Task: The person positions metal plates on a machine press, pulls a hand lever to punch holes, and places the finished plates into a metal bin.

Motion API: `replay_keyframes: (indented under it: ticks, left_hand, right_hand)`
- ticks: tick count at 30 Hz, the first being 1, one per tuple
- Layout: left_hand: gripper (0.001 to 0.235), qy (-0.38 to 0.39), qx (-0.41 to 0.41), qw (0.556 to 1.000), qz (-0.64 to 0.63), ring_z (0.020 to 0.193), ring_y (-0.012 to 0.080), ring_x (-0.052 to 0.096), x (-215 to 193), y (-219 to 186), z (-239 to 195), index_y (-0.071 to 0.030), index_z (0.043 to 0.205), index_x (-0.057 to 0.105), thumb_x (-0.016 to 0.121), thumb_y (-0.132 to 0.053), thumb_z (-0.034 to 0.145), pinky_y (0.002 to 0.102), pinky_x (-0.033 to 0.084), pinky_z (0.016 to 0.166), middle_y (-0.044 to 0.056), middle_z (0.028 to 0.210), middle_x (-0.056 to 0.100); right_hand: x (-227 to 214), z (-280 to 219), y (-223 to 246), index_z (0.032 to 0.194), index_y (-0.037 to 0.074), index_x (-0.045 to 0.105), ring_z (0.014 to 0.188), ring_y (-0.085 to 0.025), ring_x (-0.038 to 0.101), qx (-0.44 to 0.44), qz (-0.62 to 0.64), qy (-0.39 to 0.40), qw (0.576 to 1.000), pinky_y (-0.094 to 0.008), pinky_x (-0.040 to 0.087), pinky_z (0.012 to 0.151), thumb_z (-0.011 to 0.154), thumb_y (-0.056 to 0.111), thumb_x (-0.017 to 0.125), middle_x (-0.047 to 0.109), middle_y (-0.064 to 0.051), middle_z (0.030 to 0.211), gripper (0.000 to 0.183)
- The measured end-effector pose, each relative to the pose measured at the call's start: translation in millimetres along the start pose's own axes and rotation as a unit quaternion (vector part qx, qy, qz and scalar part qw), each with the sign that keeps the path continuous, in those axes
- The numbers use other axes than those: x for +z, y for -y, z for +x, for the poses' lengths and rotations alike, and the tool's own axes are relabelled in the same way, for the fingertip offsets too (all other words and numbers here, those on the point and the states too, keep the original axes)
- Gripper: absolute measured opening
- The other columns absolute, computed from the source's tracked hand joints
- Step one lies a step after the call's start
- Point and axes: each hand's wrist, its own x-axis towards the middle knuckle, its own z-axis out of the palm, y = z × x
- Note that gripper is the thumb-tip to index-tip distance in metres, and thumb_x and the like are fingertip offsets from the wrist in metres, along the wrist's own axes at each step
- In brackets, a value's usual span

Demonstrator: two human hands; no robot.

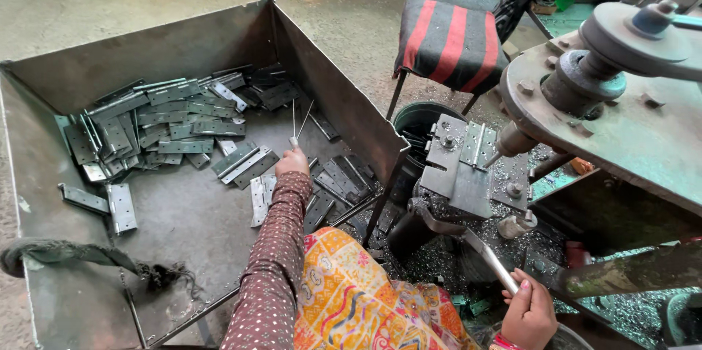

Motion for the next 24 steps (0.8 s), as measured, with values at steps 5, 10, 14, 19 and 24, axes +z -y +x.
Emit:
replay_keyframes:
  ticks: [5,10,14,19,24]
  left_hand:
    - [0.024,0.021,0.004,1.0,-0.001,0.079,0.0304,0.074,-4.4,4.0,-1.3,-0.007,0.113,0.065,0.047,-0.019,0.102,0.043,0.059,0.062,0.013,0.094,0.069]
    - [0.024,0.046,-0.003,0.999,0.004,0.079,0.0288,0.074,-16.0,4.8,-3.0,-0.007,0.117,0.064,0.049,-0.014,0.099,0.042,0.06,0.06,0.013,0.094,0.069]
    - [0.026,0.026,-0.011,1.0,-0.002,0.077,0.0286,0.074,-15.9,4.9,-2.9,-0.008,0.12,0.063,0.05,-0.013,0.097,0.041,0.061,0.06,0.014,0.093,0.068]
    - [0.021,0.003,0.016,1.0,0.018,0.078,0.029,0.074,-4.1,11.2,-3.9,-0.01,0.111,0.066,0.05,-0.015,0.099,0.042,0.06,0.061,0.012,0.093,0.068]
    - [0.02,-0.042,0.036,0.998,0.036,0.073,0.0302,0.074,-1.6,32.5,-20.0,-0.009,0.105,0.067,0.05,-0.016,0.098,0.042,0.06,0.058,0.016,0.093,0.069]
  right_hand:
    - [1.7,-1.2,0.5,0.117,-0.007,0.069,0.074,-0.02,0.07,-0.015,0.003,-0.007,1.0,-0.028,0.055,0.063,0.11,0.003,0.049,0.071,-0.016,0.102,0.024]
    - [-1.3,-0.7,-0.4,0.116,-0.007,0.069,0.075,-0.021,0.07,-0.013,-0.032,0.005,0.999,-0.028,0.056,0.062,0.109,0.002,0.049,0.071,-0.016,0.103,0.023]
    - [-2.1,-0.9,-0.8,0.116,-0.007,0.068,0.075,-0.021,0.07,-0.014,-0.024,0.008,1.0,-0.028,0.056,0.061,0.108,0.002,0.049,0.071,-0.016,0.102,0.023]
    - [-0.2,-0.5,-1.1,0.115,-0.007,0.068,0.074,-0.02,0.07,-0.014,-0.015,0.007,1.0,-0.028,0.055,0.061,0.109,0.002,0.049,0.071,-0.016,0.102,0.023]
    - [-1.9,-1.5,2.1,0.116,-0.007,0.068,0.073,-0.02,0.069,-0.015,0.01,0.008,1.0,-0.027,0.055,0.061,0.107,0.002,0.05,0.07,-0.016,0.103,0.022]
